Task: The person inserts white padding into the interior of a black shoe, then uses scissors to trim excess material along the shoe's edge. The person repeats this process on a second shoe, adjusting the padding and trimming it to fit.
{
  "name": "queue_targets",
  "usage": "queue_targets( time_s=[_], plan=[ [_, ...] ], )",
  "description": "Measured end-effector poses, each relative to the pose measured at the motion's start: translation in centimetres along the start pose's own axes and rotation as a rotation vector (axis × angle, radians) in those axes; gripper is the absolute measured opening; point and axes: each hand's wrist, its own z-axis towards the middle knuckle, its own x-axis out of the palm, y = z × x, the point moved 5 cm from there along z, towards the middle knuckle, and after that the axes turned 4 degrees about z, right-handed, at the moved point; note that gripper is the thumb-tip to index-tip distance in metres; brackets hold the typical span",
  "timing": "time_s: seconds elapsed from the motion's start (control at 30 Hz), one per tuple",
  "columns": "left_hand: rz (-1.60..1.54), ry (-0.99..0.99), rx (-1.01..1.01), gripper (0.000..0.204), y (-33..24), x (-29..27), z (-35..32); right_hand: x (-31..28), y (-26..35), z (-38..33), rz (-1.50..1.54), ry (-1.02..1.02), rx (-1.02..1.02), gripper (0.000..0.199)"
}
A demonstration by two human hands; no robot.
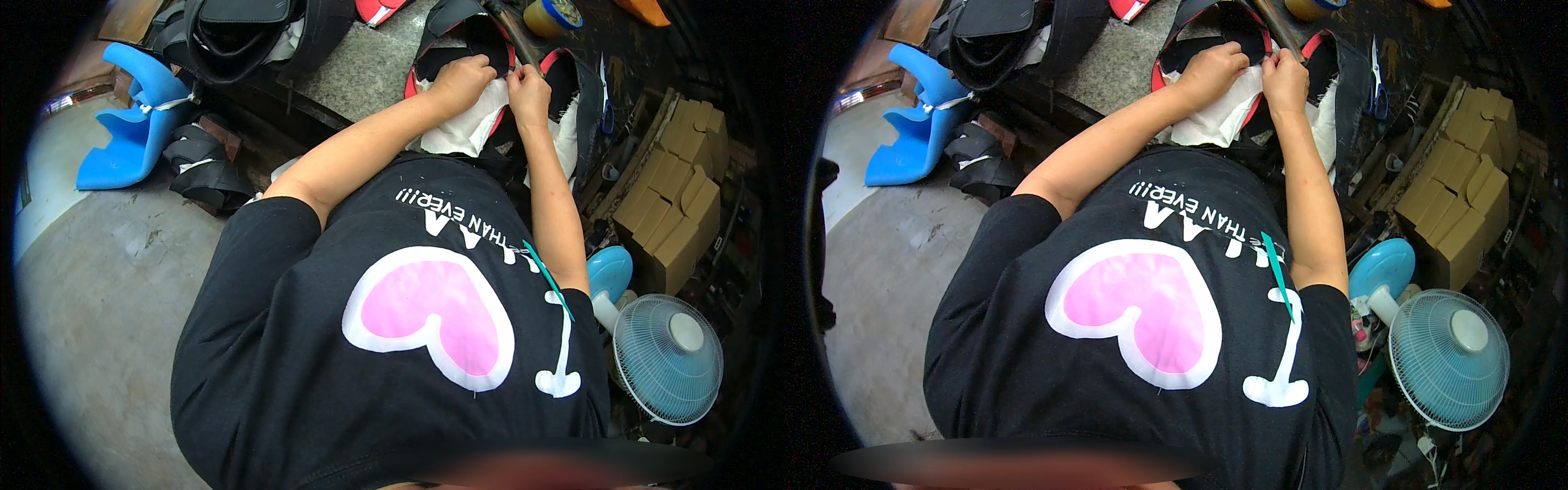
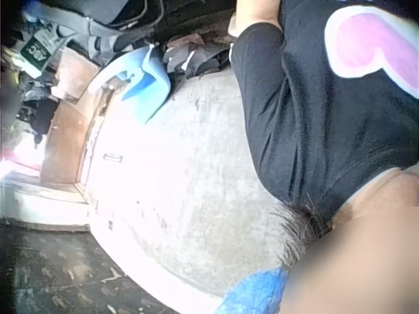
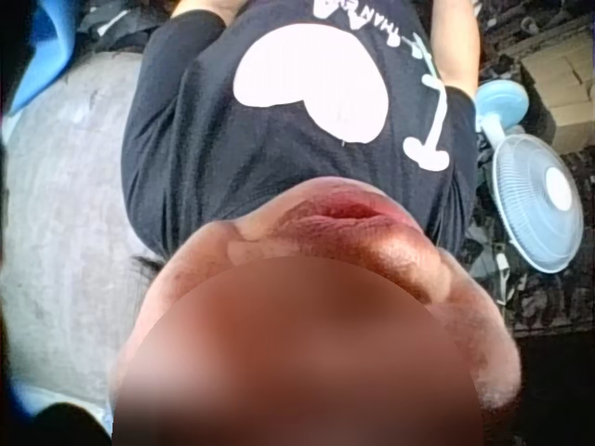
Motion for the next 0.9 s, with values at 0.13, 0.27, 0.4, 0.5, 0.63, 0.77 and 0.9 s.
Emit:
queue_targets(
  time_s=[0.13, 0.27, 0.4, 0.5, 0.63, 0.77, 0.9],
  plan=[
    [0.057, -0.012, 0.035, 0.011, -0.4, -0.2, 0.0, -0.4, -0.4, -0.1, 0.149, 0.004, 0.095, 0.018],
    [0.043, -0.064, 0.068, 0.009, -0.6, -0.5, -0.1, -2.0, 0.4, -0.9, 0.508, -0.013, 0.245, 0.012],
    [0.045, -0.041, 0.081, 0.009, -0.5, -0.4, -0.3, -5.1, 4.8, -2.1, 0.127, -0.195, -0.333, 0.021],
    [0.061, -0.041, 0.077, 0.010, -0.5, -0.4, -0.3, -4.6, 6.1, -3.0, 0.163, -0.020, -0.496, 0.029],
    [0.056, -0.031, 0.048, 0.016, -0.3, -0.6, -0.1, -3.5, 5.2, -3.5, -0.156, 0.064, -0.426, 0.025],
    [-0.248, -0.105, -0.221, 0.033, 1.3, -1.4, -0.6, -3.3, 4.6, -3.2, -0.254, 0.042, -0.388, 0.021],
    [0.024, -0.149, -0.124, 0.037, 0.8, -2.3, -1.5, -3.3, 4.7, -2.6, -0.240, 0.011, -0.402, 0.021]
  ],
)
